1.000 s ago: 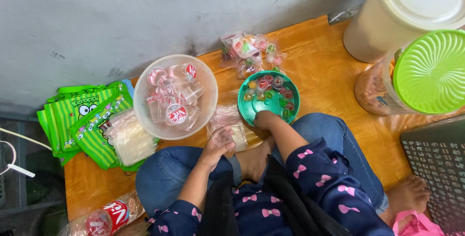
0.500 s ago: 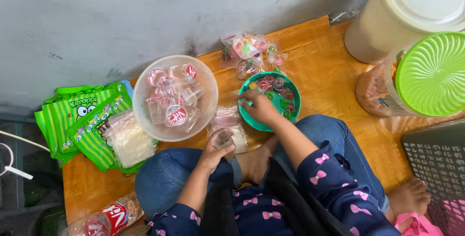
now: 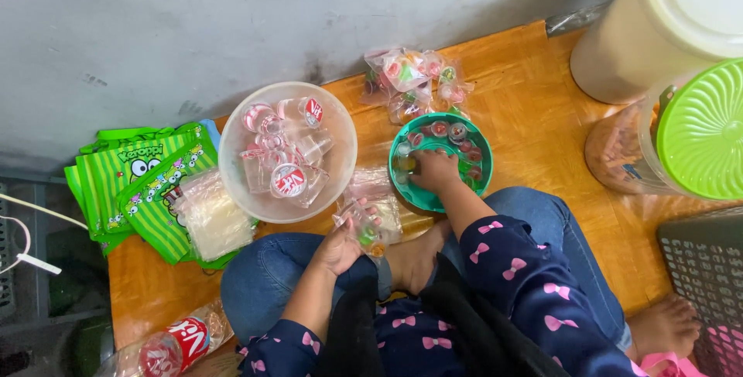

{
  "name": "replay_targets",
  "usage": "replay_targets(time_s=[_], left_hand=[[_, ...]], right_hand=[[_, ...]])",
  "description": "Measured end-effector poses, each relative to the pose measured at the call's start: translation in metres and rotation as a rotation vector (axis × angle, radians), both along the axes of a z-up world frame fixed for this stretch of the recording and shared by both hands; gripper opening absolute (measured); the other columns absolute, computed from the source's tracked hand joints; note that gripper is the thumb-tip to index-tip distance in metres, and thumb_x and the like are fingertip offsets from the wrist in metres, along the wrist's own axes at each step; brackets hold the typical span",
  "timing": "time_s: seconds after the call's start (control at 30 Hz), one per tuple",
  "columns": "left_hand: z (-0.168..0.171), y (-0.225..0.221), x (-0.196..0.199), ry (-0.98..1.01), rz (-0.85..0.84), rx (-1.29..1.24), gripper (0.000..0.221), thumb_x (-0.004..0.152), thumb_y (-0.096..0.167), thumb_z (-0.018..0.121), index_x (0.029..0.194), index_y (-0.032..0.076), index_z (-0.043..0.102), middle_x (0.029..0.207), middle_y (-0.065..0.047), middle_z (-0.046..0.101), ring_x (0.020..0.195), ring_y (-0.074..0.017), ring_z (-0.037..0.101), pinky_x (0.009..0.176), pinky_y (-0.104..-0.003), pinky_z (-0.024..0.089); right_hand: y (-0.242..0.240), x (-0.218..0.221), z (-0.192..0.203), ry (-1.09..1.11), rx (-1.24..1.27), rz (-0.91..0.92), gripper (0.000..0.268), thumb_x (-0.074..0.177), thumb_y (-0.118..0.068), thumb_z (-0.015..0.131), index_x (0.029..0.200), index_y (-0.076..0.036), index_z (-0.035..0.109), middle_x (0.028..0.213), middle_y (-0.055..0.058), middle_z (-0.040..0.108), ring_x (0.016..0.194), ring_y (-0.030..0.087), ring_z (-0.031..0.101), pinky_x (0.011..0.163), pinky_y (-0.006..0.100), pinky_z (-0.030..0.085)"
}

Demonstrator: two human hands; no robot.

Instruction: The person puts individual small plastic containers of colorful jelly into small clear plastic bags by hand while sitting on the floor.

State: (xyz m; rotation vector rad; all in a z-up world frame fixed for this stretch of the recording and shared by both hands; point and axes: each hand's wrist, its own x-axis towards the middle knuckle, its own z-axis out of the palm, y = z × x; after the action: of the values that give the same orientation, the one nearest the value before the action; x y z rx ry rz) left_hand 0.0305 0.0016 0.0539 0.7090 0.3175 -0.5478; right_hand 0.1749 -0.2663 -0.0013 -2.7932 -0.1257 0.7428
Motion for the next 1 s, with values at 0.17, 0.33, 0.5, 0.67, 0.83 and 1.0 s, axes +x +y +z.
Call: replay_targets(time_s=[0.17,0.33,0.5,0.67,0.83,1.0], left_hand=[[-0.003,-0.001,0.000,-0.019,-0.034,-0.029,0.081,0.083,0.040,0.076,0.153,0.016,0.042,0.139,-0.014,0.062,0.124,-0.0337,0.062,0.104,-0.058,0.052],[-0.002,-0.001,-0.002,-0.037,-0.058,-0.037,0.082,0.081,0.037,0.077,0.152,0.014,0.043,0.138,-0.015,0.063,0.124,-0.0336,0.063,0.104,-0.057,0.052],[-0.017,-0.003,-0.004,-0.106,-0.100,0.035,0.085,0.074,0.028,0.086,0.148,0.009,0.048,0.138,-0.019,0.061,0.122,-0.0356,0.063,0.096,-0.057,0.057],[-0.006,-0.007,-0.008,-0.191,-0.199,0.101,0.088,0.069,0.015,0.090,0.147,0.008,0.050,0.136,-0.015,0.064,0.122,-0.0298,0.064,0.100,-0.048,0.057],[0.003,-0.003,-0.012,-0.230,-0.303,0.135,0.085,0.069,0.018,0.092,0.143,0.010,0.052,0.129,-0.006,0.066,0.120,-0.0242,0.065,0.099,-0.044,0.058],[0.015,-0.004,-0.026,-0.066,-0.434,0.053,0.081,0.059,0.041,0.093,0.128,0.020,0.059,0.131,-0.007,0.069,0.113,-0.0312,0.070,0.085,-0.050,0.063]], right_hand=[[0.002,-0.002,-0.049,0.009,0.013,0.023,0.049,0.086,-0.039,0.070,0.132,-0.037,0.055,0.120,-0.005,0.072,0.120,0.024,0.066,0.103,0.054,0.046],[-0.005,-0.004,0.007,0.028,0.263,-0.061,0.055,0.081,-0.019,0.081,0.131,-0.018,0.061,0.097,0.010,0.079,0.105,0.031,0.074,0.090,0.048,0.059],[0.019,-0.024,0.106,0.179,1.312,-0.324,0.049,0.086,-0.008,0.079,0.131,-0.004,0.059,0.113,0.010,0.074,0.096,0.011,0.070,0.082,0.024,0.058],[0.036,-0.069,0.164,0.186,1.324,-0.042,0.036,0.103,-0.021,0.058,0.134,-0.002,0.061,0.120,0.021,0.073,0.102,0.022,0.068,0.076,0.034,0.060],[0.027,-0.091,0.174,-0.154,1.166,0.405,0.039,0.084,-0.021,0.081,0.118,-0.004,0.072,0.117,0.027,0.069,0.112,0.051,0.064,0.093,0.056,0.054],[0.031,-0.117,0.142,0.002,0.751,0.424,0.014,0.076,-0.021,0.081,0.083,-0.012,0.071,0.106,0.005,0.072,0.089,0.028,0.073,0.075,0.040,0.059]])
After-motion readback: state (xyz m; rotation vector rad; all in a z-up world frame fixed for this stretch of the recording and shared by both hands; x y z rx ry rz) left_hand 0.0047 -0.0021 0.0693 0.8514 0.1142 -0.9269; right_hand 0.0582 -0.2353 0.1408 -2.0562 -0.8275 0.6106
